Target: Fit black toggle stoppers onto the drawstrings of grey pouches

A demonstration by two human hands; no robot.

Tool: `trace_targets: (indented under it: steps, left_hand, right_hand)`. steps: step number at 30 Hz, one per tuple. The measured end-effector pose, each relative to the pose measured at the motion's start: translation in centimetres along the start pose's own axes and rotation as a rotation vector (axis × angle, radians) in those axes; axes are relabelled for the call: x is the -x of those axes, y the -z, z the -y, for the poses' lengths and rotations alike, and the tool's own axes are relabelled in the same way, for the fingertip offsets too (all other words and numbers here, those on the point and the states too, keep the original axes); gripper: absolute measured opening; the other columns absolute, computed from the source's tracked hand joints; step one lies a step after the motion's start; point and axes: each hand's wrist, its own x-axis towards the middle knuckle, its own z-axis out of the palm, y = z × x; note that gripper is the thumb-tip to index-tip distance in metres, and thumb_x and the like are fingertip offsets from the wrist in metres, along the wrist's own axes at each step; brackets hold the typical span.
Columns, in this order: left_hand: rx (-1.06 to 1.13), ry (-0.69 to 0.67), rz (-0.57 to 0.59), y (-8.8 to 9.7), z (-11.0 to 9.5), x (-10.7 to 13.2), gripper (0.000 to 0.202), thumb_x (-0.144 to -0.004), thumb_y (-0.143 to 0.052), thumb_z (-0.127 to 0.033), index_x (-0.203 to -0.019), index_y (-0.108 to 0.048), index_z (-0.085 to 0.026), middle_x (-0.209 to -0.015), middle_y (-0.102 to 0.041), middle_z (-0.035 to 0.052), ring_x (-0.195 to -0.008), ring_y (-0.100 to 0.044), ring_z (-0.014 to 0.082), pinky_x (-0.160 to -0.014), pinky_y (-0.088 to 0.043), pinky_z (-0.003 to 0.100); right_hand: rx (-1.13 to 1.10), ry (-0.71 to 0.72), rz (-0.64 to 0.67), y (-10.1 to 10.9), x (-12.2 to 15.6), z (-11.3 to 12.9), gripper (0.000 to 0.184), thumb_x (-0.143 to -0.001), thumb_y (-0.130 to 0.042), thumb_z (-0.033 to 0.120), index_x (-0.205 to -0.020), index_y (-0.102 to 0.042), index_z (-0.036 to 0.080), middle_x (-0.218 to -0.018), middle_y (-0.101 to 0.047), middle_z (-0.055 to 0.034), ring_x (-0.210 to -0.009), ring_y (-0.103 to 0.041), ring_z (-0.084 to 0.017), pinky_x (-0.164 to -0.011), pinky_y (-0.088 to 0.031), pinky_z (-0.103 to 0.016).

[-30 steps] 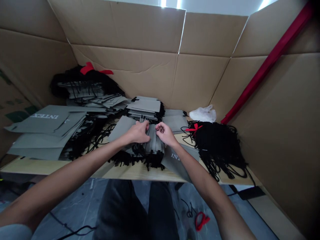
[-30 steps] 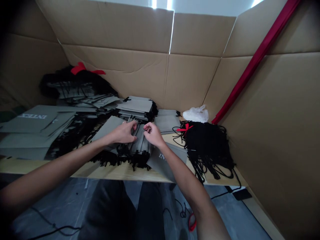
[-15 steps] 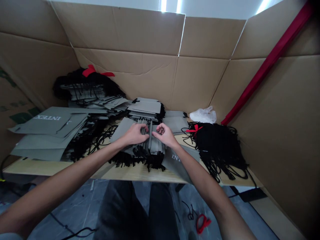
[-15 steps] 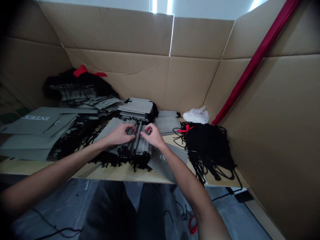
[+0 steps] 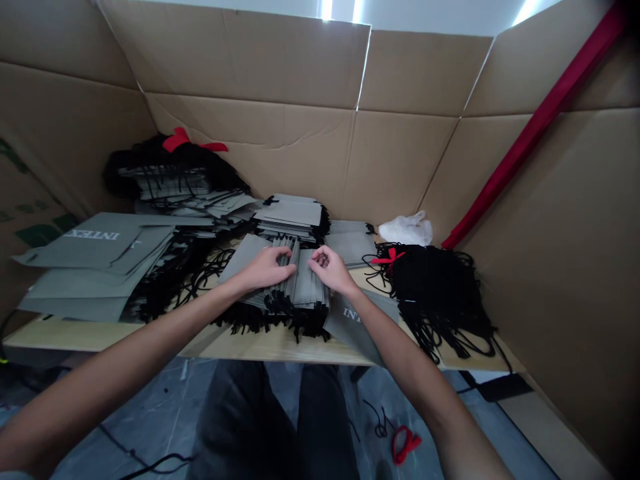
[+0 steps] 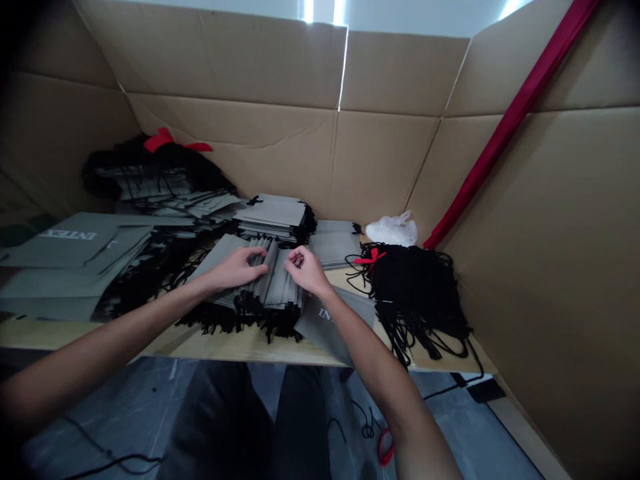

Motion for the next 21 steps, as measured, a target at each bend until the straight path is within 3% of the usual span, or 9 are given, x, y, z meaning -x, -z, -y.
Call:
trace_targets:
  steps: [10,21]
  left_hand:
    - [0.087,0.126,-0.037,-0.35,0.02,0.44,0.042,-0.107,-0.076,-0.044,-0.137,-0.071,-0.016,-0.136,-0.073,0.0102,-0.118,-0.074,0.0297,-0.100,-0.068,0.048]
    - [0.154,0.061,-0.035,-0.62,0.78,0.00,0.040,-0.107,-0.075,-0.044,-0.137,-0.071,-0.016,-0.138,-0.072,0.0112,-0.121,-0.074,0.0291,-0.103,-0.067,0.049]
  right_hand:
    - [-0.053,-0.049,0.016,0.24,-0.63,-1.01,0.034,-0.109,-0.075,0.041,-0.133,-0.072,0.017,-0.129,-0.075,-0.0099,-0.110,-0.076,-0.024,-0.095,-0.068,-0.045]
    - [-0.025,-0.053,0.042,0.14,-0.32,-0.49,0.032,-0.109,-0.075,0.040,-0.130,-0.072,0.017,-0.126,-0.076,-0.0093,-0.107,-0.076,-0.023,-0.093,-0.068,-0.043]
